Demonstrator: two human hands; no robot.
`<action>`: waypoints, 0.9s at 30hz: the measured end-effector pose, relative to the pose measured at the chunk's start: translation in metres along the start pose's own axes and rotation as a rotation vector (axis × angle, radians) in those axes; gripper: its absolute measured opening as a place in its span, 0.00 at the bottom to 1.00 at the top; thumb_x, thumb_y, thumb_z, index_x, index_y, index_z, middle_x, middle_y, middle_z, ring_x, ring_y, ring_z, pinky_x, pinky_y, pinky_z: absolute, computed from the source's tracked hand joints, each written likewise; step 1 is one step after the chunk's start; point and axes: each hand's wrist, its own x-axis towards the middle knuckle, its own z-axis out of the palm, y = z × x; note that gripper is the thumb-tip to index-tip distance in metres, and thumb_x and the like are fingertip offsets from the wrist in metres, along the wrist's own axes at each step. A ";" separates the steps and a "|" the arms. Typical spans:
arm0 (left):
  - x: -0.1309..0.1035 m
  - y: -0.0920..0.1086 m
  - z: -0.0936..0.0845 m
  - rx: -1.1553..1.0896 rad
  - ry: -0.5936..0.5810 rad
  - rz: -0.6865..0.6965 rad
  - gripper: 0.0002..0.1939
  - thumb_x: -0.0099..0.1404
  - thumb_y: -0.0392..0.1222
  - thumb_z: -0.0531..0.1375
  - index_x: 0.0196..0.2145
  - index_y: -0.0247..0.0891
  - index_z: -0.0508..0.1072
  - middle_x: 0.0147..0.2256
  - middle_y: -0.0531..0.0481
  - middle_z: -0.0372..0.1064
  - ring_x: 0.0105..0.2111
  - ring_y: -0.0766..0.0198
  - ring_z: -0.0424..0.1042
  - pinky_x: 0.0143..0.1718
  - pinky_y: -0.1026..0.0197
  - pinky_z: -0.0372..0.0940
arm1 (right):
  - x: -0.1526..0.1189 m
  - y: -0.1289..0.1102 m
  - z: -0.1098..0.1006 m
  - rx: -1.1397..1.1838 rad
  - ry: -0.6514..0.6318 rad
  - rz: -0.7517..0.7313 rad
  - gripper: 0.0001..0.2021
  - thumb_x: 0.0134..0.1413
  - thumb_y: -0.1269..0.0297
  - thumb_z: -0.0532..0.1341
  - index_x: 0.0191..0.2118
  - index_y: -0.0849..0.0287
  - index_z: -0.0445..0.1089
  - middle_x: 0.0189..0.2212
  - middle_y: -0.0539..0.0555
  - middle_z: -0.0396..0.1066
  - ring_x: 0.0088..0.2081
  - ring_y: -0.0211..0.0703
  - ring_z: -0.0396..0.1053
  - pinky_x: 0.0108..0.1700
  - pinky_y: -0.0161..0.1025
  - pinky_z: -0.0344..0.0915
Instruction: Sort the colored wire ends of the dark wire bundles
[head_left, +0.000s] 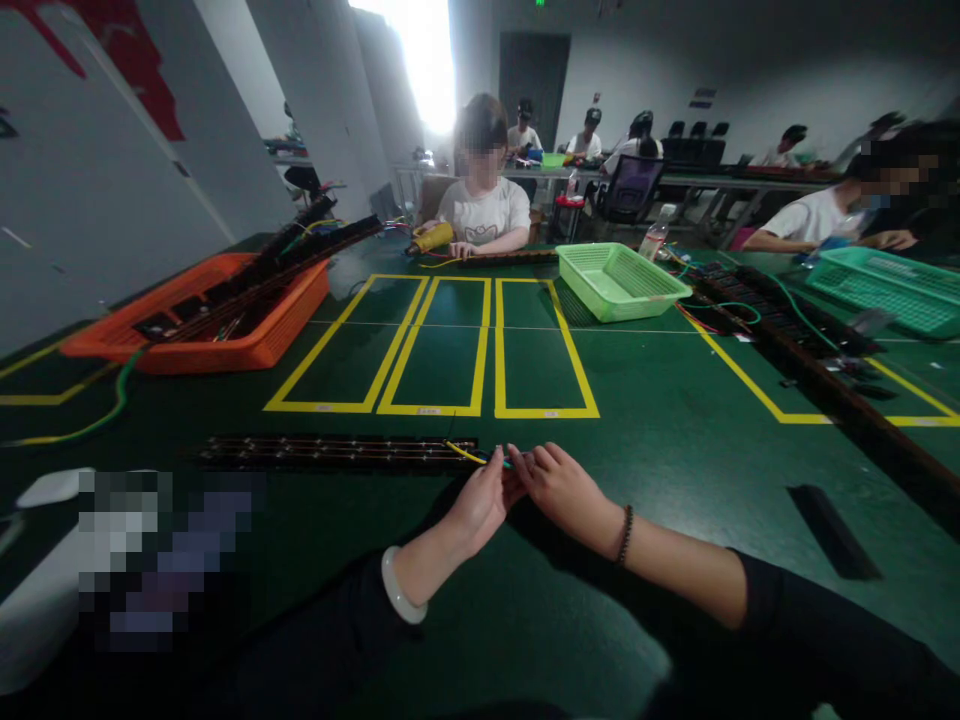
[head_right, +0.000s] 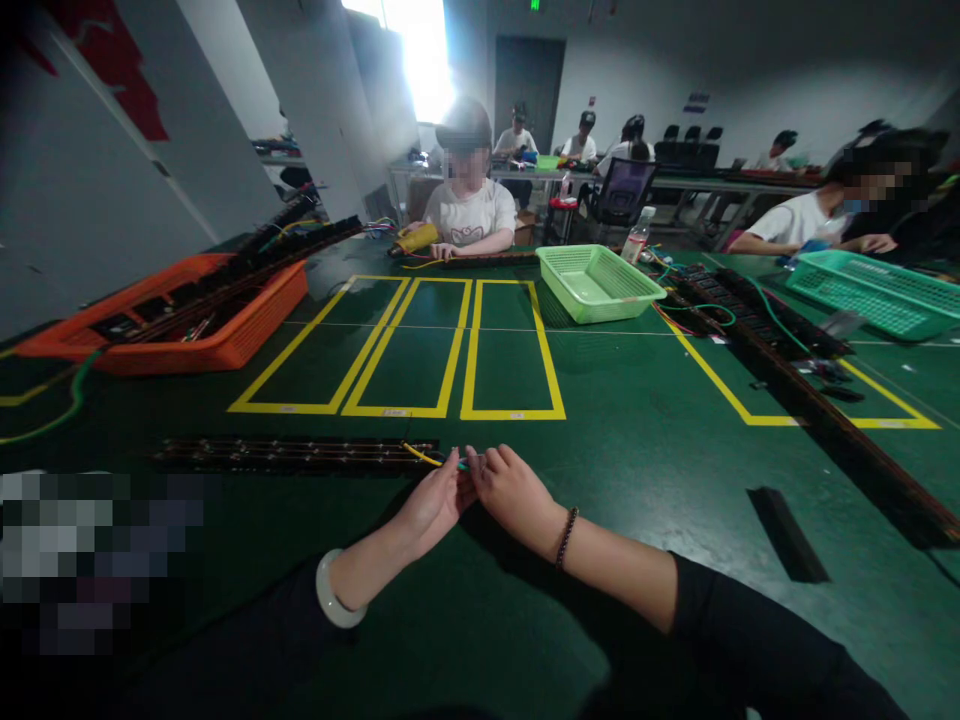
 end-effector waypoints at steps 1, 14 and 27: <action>0.000 0.000 0.000 -0.009 -0.005 0.003 0.08 0.64 0.41 0.56 0.33 0.33 0.69 0.33 0.47 0.71 0.38 0.64 0.71 0.47 0.58 0.63 | -0.002 0.001 0.000 0.010 0.004 -0.014 0.21 0.56 0.75 0.53 0.56 0.73 0.59 0.36 0.61 0.70 0.36 0.48 0.63 0.39 0.44 0.60; 0.001 0.002 -0.005 0.038 -0.100 0.041 0.12 0.65 0.43 0.54 0.36 0.31 0.72 0.38 0.42 0.72 0.41 0.61 0.70 0.49 0.56 0.61 | -0.019 0.030 -0.010 0.007 0.100 -0.086 0.23 0.60 0.74 0.51 0.61 0.60 0.53 0.50 0.62 0.64 0.42 0.47 0.64 0.45 0.47 0.61; 0.001 0.003 -0.009 0.131 -0.135 -0.022 0.15 0.63 0.48 0.56 0.37 0.30 0.72 0.35 0.43 0.71 0.34 0.63 0.70 0.36 0.63 0.63 | -0.026 0.031 0.000 0.027 0.322 -0.460 0.12 0.60 0.73 0.53 0.48 0.63 0.68 0.45 0.57 0.69 0.46 0.44 0.65 0.52 0.46 0.61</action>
